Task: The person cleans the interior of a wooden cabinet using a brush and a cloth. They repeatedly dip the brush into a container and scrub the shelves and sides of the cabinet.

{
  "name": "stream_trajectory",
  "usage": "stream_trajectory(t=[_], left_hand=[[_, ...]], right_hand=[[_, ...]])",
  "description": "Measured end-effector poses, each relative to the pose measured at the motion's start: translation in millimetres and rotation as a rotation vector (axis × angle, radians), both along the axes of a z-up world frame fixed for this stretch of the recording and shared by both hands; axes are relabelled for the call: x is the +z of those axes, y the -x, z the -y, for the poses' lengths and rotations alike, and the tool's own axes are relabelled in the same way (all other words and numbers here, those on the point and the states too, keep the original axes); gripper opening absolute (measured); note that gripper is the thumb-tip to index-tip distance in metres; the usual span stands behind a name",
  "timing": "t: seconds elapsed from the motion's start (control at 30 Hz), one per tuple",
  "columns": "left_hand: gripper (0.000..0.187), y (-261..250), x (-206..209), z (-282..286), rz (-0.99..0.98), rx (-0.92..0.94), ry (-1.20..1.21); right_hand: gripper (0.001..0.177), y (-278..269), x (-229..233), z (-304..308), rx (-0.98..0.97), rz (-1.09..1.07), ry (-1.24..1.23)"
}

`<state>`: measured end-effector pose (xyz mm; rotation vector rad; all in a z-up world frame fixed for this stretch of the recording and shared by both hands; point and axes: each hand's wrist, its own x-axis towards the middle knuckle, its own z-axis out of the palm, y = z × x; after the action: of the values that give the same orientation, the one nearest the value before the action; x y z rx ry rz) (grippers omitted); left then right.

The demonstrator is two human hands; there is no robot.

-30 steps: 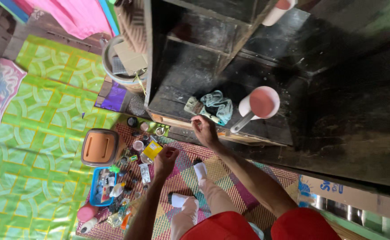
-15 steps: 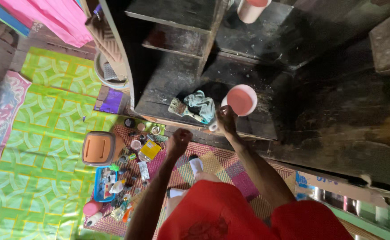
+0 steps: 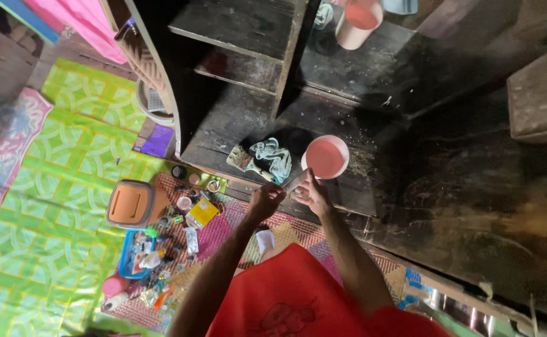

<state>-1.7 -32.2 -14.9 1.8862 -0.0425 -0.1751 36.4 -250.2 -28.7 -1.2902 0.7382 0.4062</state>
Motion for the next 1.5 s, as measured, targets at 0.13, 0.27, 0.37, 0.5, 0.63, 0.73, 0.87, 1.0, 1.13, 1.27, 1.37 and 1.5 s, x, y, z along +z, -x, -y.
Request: stream_trajectory(t=[0.13,0.27,0.37,0.5,0.63,0.73,0.87,1.0,1.13,1.27,1.37,1.5], left_hand=[[0.029,16.0,-5.6,2.6,0.004,0.021,-0.001],[0.030,24.9,-12.0,-1.1,-0.056,0.071,0.022],[0.031,32.0,-13.7,-3.0,-0.080,0.095,0.022],[0.031,38.4,-8.7,-5.4,-0.108,0.124,-0.002],[0.031,51.7,-5.1,-10.0,-0.137,0.123,-0.010],[0.030,62.6,-7.1,-15.1,-0.119,0.163,0.025],[0.028,77.0,-13.9,-18.8,-0.117,0.241,0.057],[0.027,100.0,-16.6,-24.7,-0.112,0.301,0.055],[0.026,126.1,-19.9,-28.4,-0.115,0.351,0.129],[0.026,151.0,-23.0,-29.8,-0.111,0.437,0.151],[0.026,171.5,-24.4,-33.1,-0.108,0.493,0.166],[0.027,203.1,-24.6,-40.0,-0.150,0.570,0.170]], right_hand=[[0.092,-7.8,-8.6,0.2,-0.128,0.043,-0.241],[0.068,-20.1,-17.6,-4.8,-0.192,0.124,-0.352],[0.050,-24.9,-21.8,-9.8,-0.271,0.162,-0.443],[0.030,-40.4,-23.9,-21.5,-0.466,0.238,-0.458],[0.032,-38.2,-23.3,-18.9,-0.602,0.103,-0.264],[0.032,-26.9,-21.7,-11.7,-0.556,0.101,-0.210],[0.032,-5.0,-23.3,-1.0,-0.500,0.107,-0.115],[0.032,12.3,-23.3,1.0,-0.399,0.122,-0.006],[0.032,33.4,-21.4,-6.9,-0.259,0.145,0.102],[0.033,53.5,-13.0,-27.8,-0.070,0.177,0.194],[0.033,71.6,-1.6,-46.9,0.066,0.208,0.246],[0.034,100.2,11.5,-82.4,0.249,0.243,0.311]])
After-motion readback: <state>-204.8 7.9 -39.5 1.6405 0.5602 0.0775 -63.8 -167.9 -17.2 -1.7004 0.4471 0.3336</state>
